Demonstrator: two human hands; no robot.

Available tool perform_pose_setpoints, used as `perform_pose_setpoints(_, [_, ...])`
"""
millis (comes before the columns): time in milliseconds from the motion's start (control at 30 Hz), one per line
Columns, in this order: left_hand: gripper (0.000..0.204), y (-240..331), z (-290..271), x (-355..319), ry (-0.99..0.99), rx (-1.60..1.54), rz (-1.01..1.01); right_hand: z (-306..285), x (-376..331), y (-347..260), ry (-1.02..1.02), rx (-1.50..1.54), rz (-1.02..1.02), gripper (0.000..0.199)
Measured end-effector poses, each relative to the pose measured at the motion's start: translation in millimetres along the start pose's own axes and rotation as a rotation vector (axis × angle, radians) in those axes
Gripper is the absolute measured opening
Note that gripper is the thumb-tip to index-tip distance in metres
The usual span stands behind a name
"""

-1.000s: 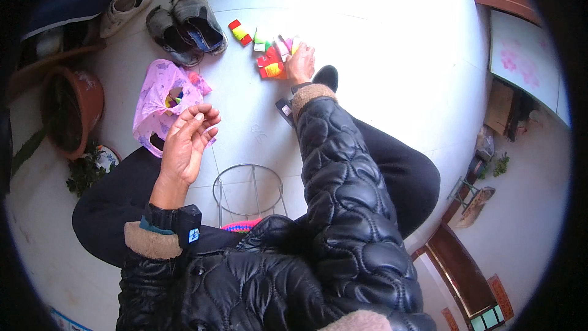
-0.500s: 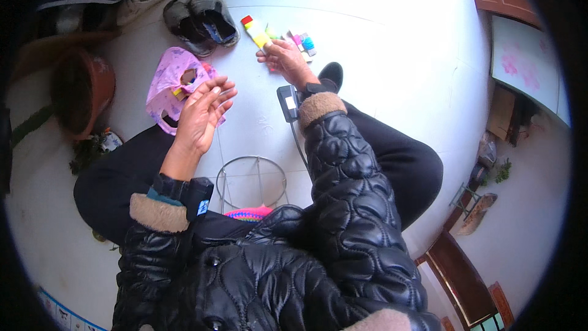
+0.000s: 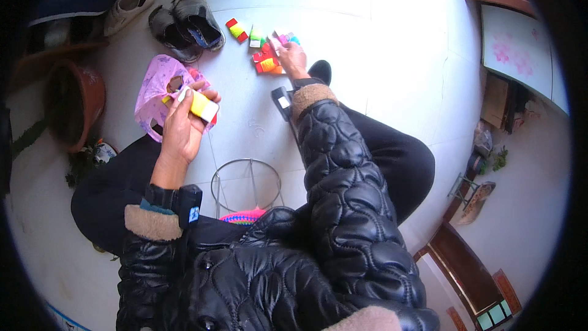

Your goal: The person sits on the floor and assembles small, colorful plastic blocks into a chain-like structure. They pick up individual blocks, connect them, and occasionally adjust the growing chain.

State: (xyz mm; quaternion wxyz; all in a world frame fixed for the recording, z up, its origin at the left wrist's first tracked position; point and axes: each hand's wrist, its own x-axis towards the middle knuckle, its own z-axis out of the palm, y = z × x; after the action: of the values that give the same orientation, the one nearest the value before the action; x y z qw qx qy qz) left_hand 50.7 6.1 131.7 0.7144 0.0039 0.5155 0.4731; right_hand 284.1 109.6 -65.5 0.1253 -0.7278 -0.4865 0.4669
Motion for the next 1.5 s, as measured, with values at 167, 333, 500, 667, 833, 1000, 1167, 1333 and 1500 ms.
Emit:
perform_pose_setpoints(167, [0.032, 2.0, 12.7, 0.1, -0.025, 0.045, -0.076, -4.7, 22.3, 41.0, 0.229, -0.308, 0.019, 0.06])
perform_pose_setpoints(333, [0.033, 3.3, 18.3, 2.8, 0.01, 0.062, -0.094, 20.0, 26.1, 29.2, 0.296, -0.476, -0.023, 0.05])
perform_pose_setpoints(500, [0.033, 3.4, 17.3, 2.4, 0.02, 0.061, -0.09, 24.3, 26.2, 32.9, 0.332, -0.424, -0.036, 0.029])
perform_pose_setpoints(667, [0.03, 1.9, 18.1, -0.4, 0.011, 0.037, -0.106, 15.9, 26.7, 40.9, 0.313, -0.301, -0.086, 0.029])
perform_pose_setpoints(833, [0.026, -2.7, 17.5, 0.0, -0.031, 0.014, -0.084, 3.3, 18.5, 33.4, 0.208, 0.189, 0.165, 0.022])
perform_pose_setpoints(1000, [0.022, -11.5, 8.4, 4.8, -0.079, 0.015, -0.032, -20.7, -27.4, -12.9, -0.18, 0.807, 0.129, 0.021])
perform_pose_setpoints(1167, [0.031, -14.0, 2.0, 11.7, 0.011, 0.149, 0.097, -26.7, -88.4, -92.0, -0.437, 0.624, 0.017, 0.023])
perform_pose_setpoints(1333, [0.04, -11.4, 1.0, 8.4, 0.104, 0.296, 0.143, -33.4, -144.0, -131.7, -0.621, 0.314, -0.113, 0.023])
perform_pose_setpoints(1500, [0.031, -10.6, -9.2, -4.1, 0.088, 0.305, 0.1, -48.4, -184.0, -121.0, -0.365, 0.312, -0.053, 0.031])
